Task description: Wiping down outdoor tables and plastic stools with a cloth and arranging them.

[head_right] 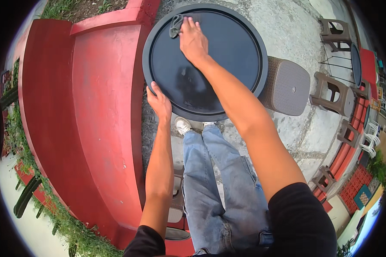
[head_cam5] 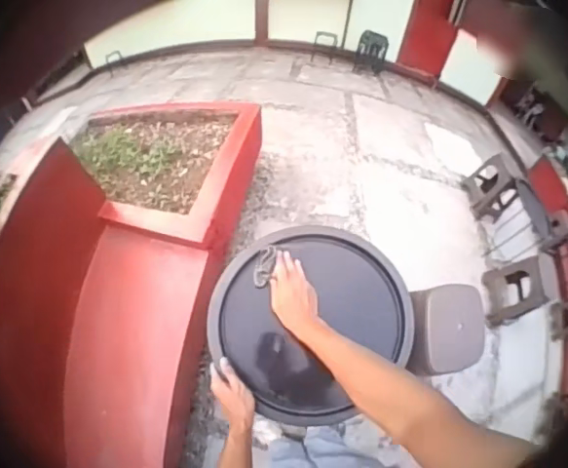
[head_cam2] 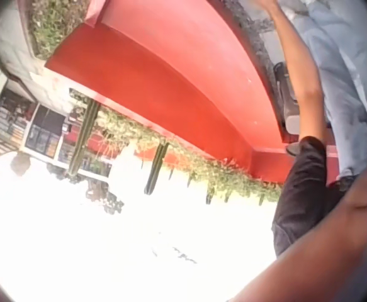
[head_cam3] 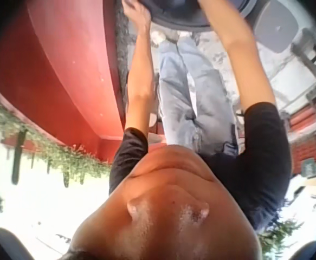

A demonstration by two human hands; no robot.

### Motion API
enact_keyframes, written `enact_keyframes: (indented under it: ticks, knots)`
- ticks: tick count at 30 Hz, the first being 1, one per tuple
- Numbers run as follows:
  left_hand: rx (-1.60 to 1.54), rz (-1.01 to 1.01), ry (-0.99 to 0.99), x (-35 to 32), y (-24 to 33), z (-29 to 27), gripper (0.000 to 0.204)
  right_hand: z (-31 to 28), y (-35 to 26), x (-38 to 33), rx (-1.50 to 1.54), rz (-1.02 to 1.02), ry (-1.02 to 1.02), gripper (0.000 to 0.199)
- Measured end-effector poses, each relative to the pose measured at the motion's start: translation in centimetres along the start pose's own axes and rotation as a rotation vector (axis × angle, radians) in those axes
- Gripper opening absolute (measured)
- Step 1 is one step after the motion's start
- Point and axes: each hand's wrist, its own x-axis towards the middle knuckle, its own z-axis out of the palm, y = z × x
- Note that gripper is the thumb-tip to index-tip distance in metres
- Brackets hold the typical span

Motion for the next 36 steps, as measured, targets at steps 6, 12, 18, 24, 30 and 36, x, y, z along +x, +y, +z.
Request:
enact_keyframes:
  ticks: [6, 12, 18, 24, 30, 36]
  knots:
    - [-0.071, 0.036, -0.091, 0.4, -3.1, -0.3, 0.049, -1.9, -4.7, -8.3, 0.332, -0.449, -0.341, 0.029]
    - [-0.209, -0.018, -0.081, 0.8, -3.8, -1.2, 0.042, -11.1, 2.8, -15.1, 0.483, -0.910, -0.793, 0.018]
    - [-0.144, -0.001, -0.066, -0.5, -1.5, -0.1, 0.045, -11.6, 10.5, -6.8, 0.123, -0.227, -0.380, 0.048]
    - [-0.091, 0.006, -0.087, -0.4, -0.9, -0.1, 0.043, -5.9, 2.9, -6.0, 0.161, 0.021, -0.130, 0.030]
    - [-0.024, 0.006, -0.015, 0.1, -2.6, -0.6, 0.046, -7.6, 0.9, -14.9, 0.383, -0.502, -0.517, 0.035]
    - [-0.039, -0.085, -0.081, 0.1, -3.0, -1.2, 0.056, -13.7, 13.4, -10.5, 0.198, -0.363, -0.343, 0.049]
